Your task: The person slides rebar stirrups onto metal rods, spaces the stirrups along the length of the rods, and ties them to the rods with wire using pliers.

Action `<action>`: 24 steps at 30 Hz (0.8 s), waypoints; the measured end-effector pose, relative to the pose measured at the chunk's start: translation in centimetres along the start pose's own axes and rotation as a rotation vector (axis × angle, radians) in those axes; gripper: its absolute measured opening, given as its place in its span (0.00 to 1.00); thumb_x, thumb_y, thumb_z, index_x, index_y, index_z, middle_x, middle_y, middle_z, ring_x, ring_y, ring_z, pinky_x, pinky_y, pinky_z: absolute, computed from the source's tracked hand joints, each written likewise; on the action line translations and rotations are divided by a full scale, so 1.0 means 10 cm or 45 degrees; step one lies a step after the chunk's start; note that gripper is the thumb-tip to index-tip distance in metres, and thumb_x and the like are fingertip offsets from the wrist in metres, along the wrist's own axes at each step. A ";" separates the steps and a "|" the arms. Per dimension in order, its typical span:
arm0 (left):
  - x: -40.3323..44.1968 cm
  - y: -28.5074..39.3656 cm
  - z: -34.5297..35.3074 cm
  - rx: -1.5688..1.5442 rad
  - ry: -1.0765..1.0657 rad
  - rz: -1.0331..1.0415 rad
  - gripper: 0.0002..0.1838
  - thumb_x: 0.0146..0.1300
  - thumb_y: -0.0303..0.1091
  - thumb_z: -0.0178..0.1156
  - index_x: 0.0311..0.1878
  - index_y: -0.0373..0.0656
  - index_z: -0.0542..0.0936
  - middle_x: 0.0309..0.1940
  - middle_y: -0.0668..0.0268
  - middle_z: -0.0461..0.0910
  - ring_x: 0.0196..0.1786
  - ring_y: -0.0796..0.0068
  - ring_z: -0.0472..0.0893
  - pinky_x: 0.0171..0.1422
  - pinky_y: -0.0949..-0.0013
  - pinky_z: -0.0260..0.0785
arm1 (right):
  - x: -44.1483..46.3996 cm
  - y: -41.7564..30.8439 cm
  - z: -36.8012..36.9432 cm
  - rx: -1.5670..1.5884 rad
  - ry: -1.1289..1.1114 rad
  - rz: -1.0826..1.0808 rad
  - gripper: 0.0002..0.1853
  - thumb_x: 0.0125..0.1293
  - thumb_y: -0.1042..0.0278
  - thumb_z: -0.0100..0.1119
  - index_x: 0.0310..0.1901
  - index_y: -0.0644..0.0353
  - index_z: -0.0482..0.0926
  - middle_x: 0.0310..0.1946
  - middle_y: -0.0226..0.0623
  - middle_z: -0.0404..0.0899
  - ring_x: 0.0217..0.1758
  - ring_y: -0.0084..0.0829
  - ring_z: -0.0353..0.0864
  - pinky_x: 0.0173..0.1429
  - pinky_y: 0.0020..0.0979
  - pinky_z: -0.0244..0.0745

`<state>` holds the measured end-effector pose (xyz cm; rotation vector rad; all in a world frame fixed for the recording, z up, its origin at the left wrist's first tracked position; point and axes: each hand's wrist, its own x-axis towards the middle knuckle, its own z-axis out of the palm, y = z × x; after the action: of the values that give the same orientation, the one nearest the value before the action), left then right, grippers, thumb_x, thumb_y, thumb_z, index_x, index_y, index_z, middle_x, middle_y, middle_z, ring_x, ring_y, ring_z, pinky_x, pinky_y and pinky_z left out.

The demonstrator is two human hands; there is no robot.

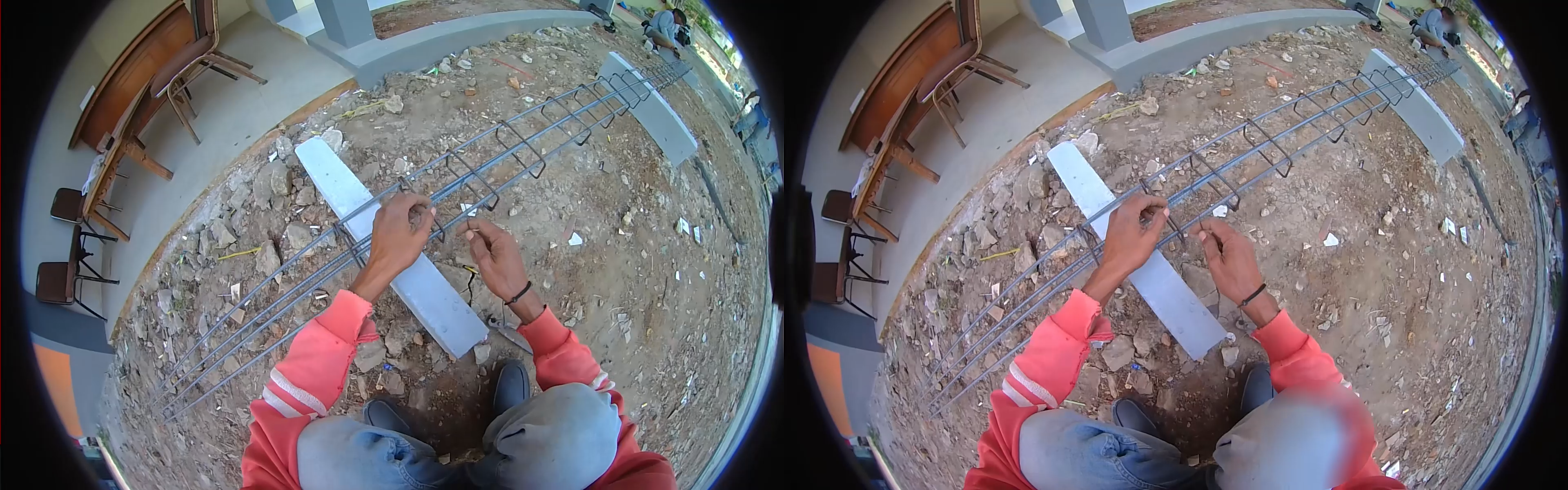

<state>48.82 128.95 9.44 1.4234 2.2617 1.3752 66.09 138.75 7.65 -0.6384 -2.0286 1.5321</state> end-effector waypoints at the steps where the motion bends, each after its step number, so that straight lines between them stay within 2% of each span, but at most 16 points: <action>1: 0.00 0.01 -0.01 0.001 -0.002 0.006 0.13 0.60 0.35 0.63 0.43 0.37 0.82 0.34 0.57 0.81 0.38 0.61 0.82 0.45 0.63 0.73 | 0.08 -0.06 -0.06 -0.226 0.126 -0.008 0.09 0.68 0.67 0.53 0.43 0.60 0.81 0.15 0.35 0.66 0.18 0.25 0.65 0.26 0.31 0.62; 2: -0.01 0.04 -0.06 0.137 0.023 0.023 0.17 0.60 0.37 0.63 0.48 0.38 0.79 0.41 0.55 0.79 0.44 0.58 0.79 0.51 0.60 0.70 | 0.18 -0.12 -0.11 -0.451 0.247 -0.013 0.09 0.67 0.65 0.56 0.42 0.59 0.82 0.14 0.38 0.68 0.17 0.29 0.68 0.26 0.33 0.63; 3: -0.02 0.06 -0.12 0.277 0.047 0.041 0.21 0.59 0.38 0.63 0.54 0.39 0.77 0.47 0.53 0.77 0.51 0.54 0.76 0.56 0.57 0.67 | 0.30 -0.10 -0.17 -0.447 0.248 -0.013 0.09 0.67 0.65 0.56 0.42 0.59 0.82 0.14 0.38 0.68 0.17 0.29 0.68 0.26 0.33 0.63; 4: -0.01 0.07 -0.18 0.418 0.072 0.065 0.26 0.59 0.40 0.64 0.59 0.40 0.75 0.54 0.51 0.74 0.58 0.51 0.74 0.62 0.54 0.65 | 0.44 -0.06 -0.28 -0.602 0.329 -0.003 0.10 0.65 0.62 0.59 0.40 0.59 0.83 0.16 0.42 0.72 0.20 0.36 0.73 0.27 0.37 0.67; 5: -0.02 0.05 -0.21 0.422 0.070 0.073 0.26 0.59 0.40 0.64 0.59 0.40 0.75 0.54 0.51 0.74 0.58 0.51 0.74 0.62 0.54 0.65 | 0.56 0.00 -0.37 -0.758 0.414 0.009 0.11 0.63 0.59 0.61 0.39 0.58 0.83 0.18 0.46 0.76 0.22 0.43 0.78 0.29 0.41 0.70; 6: -0.03 0.02 -0.23 0.443 0.066 0.078 0.29 0.58 0.42 0.64 0.61 0.41 0.72 0.56 0.51 0.72 0.60 0.50 0.72 0.63 0.53 0.63 | 0.65 0.12 -0.43 -0.754 0.425 0.011 0.11 0.63 0.59 0.61 0.39 0.58 0.83 0.18 0.46 0.76 0.22 0.43 0.78 0.29 0.41 0.70; 8: -0.01 -0.01 -0.23 0.477 0.059 0.089 0.32 0.56 0.43 0.65 0.63 0.42 0.70 0.59 0.51 0.69 0.61 0.49 0.70 0.65 0.52 0.61 | 0.78 0.28 -0.47 -0.992 0.380 -0.148 0.13 0.61 0.57 0.64 0.37 0.58 0.85 0.24 0.50 0.81 0.31 0.51 0.82 0.36 0.46 0.75; 11: -0.09 -0.07 -0.35 0.553 0.071 -0.030 0.34 0.54 0.42 0.66 0.64 0.41 0.69 0.58 0.52 0.68 0.61 0.50 0.68 0.65 0.51 0.59 | 0.84 0.31 -0.46 -0.993 0.290 -0.097 0.13 0.60 0.55 0.64 0.36 0.56 0.86 0.26 0.47 0.83 0.32 0.49 0.83 0.37 0.44 0.77; 13: -0.10 -0.12 -0.45 0.667 0.211 -0.018 0.29 0.54 0.41 0.66 0.58 0.39 0.74 0.53 0.52 0.72 0.55 0.53 0.74 0.60 0.55 0.66 | 0.85 0.25 -0.39 -1.020 0.289 -0.110 0.13 0.60 0.55 0.64 0.35 0.56 0.87 0.25 0.47 0.83 0.31 0.50 0.83 0.37 0.44 0.77; 14: -0.11 -0.15 -0.52 0.681 0.225 -0.038 0.29 0.54 0.41 0.66 0.58 0.39 0.74 0.53 0.52 0.72 0.55 0.53 0.74 0.60 0.55 0.66 | 0.86 0.23 -0.36 -1.063 0.319 -0.112 0.12 0.60 0.55 0.65 0.34 0.55 0.87 0.25 0.46 0.83 0.30 0.50 0.83 0.37 0.43 0.77; 16: -0.19 -0.21 -0.71 0.462 0.231 -0.302 0.18 0.54 0.39 0.65 0.44 0.37 0.79 0.38 0.54 0.78 0.39 0.58 0.80 0.46 0.59 0.73 | 0.88 0.23 -0.32 -1.092 0.311 -0.157 0.12 0.60 0.54 0.65 0.35 0.54 0.87 0.25 0.46 0.83 0.30 0.49 0.82 0.37 0.44 0.77; 17: -0.26 -0.25 -0.76 0.393 0.299 -0.329 0.12 0.53 0.37 0.65 0.32 0.37 0.79 0.21 0.59 0.78 0.24 0.61 0.79 0.33 0.61 0.73 | 0.88 0.20 -0.32 -1.115 0.317 -0.133 0.13 0.59 0.54 0.66 0.36 0.54 0.87 0.24 0.45 0.82 0.29 0.48 0.83 0.36 0.44 0.76; 20: -0.59 -0.28 -0.81 0.420 0.272 -0.549 0.09 0.53 0.35 0.66 0.29 0.40 0.79 0.16 0.61 0.78 0.21 0.61 0.80 0.32 0.60 0.73 | 0.77 0.09 -0.29 -1.134 0.415 -0.195 0.13 0.59 0.54 0.67 0.36 0.54 0.87 0.22 0.42 0.82 0.28 0.45 0.83 0.33 0.43 0.76; 21: -0.66 -0.27 -0.79 0.482 0.255 -0.555 0.10 0.53 0.35 0.68 0.33 0.41 0.78 0.17 0.60 0.80 0.23 0.61 0.82 0.32 0.61 0.73 | 0.70 -0.11 -0.25 -1.069 0.384 -0.148 0.13 0.59 0.54 0.66 0.37 0.55 0.86 0.25 0.44 0.83 0.31 0.47 0.83 0.36 0.45 0.77; 22: -0.69 -0.28 -0.77 0.480 0.262 -0.568 0.10 0.53 0.35 0.68 0.33 0.41 0.78 0.17 0.60 0.80 0.23 0.61 0.82 0.32 0.61 0.73 | 0.62 -0.23 -0.18 -1.008 0.351 -0.098 0.13 0.60 0.54 0.66 0.38 0.55 0.85 0.28 0.46 0.84 0.33 0.50 0.84 0.38 0.46 0.78; 24: -0.70 -0.19 -0.73 0.362 0.302 -0.574 0.14 0.52 0.36 0.69 0.38 0.41 0.77 0.18 0.59 0.81 0.23 0.61 0.83 0.33 0.62 0.74 | 0.53 -0.25 0.07 -1.031 0.268 -0.150 0.12 0.60 0.55 0.65 0.37 0.55 0.85 0.28 0.45 0.84 0.33 0.50 0.84 0.38 0.46 0.78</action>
<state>47.55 118.73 9.91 0.7537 2.7927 1.1598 61.46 141.03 10.49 -0.9002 -2.4256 0.4967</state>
